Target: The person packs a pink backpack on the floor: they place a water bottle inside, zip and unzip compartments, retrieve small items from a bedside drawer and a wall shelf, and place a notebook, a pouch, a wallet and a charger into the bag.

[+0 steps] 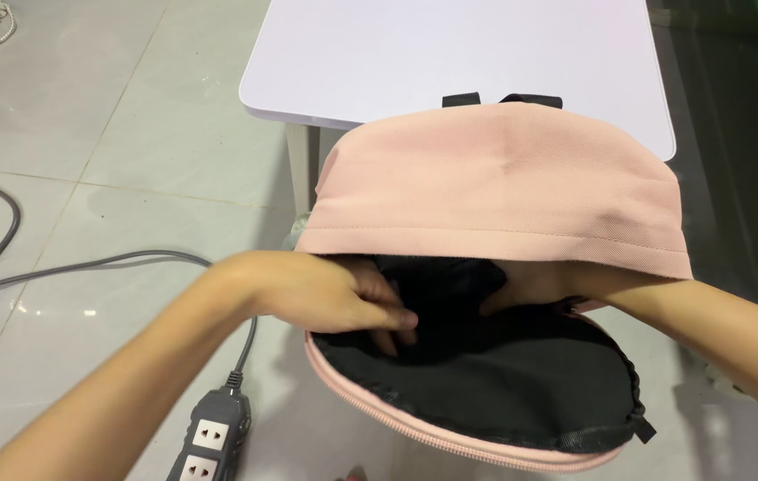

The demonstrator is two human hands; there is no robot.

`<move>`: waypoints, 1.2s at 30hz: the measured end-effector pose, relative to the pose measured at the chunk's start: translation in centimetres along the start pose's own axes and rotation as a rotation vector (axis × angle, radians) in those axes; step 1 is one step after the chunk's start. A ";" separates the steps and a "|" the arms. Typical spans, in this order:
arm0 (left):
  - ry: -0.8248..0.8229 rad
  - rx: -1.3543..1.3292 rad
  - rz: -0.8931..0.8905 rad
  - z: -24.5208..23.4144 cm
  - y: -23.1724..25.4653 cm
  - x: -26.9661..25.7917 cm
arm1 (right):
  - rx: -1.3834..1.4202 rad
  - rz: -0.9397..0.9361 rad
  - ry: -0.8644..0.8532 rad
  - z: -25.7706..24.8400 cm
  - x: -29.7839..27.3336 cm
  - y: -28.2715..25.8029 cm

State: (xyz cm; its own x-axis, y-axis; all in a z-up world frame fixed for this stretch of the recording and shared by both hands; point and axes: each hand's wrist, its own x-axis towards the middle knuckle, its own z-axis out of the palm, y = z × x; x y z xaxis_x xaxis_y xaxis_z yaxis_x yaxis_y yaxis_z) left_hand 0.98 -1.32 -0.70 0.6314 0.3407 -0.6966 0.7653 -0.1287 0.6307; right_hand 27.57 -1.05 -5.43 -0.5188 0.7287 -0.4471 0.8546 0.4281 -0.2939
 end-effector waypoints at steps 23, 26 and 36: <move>0.380 -0.437 0.391 -0.8 -0.2 -3.0 | -0.247 0.086 0.010 4.4 -6.1 -4.5; 0.374 -0.458 0.403 -0.9 0.1 -3.0 | -0.304 0.122 -0.051 4.3 -6.1 -4.8; 0.225 -0.582 0.562 -2.6 0.1 -1.7 | -0.249 0.047 -0.152 2.5 -2.3 -4.9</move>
State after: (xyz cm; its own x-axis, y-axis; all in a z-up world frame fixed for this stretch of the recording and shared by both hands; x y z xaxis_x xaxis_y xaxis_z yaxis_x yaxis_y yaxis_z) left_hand -0.38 0.45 1.42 0.8120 0.5554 -0.1795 0.1178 0.1452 0.9824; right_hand 24.50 -6.23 -5.08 -0.4595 0.6704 -0.5826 0.8474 0.5275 -0.0614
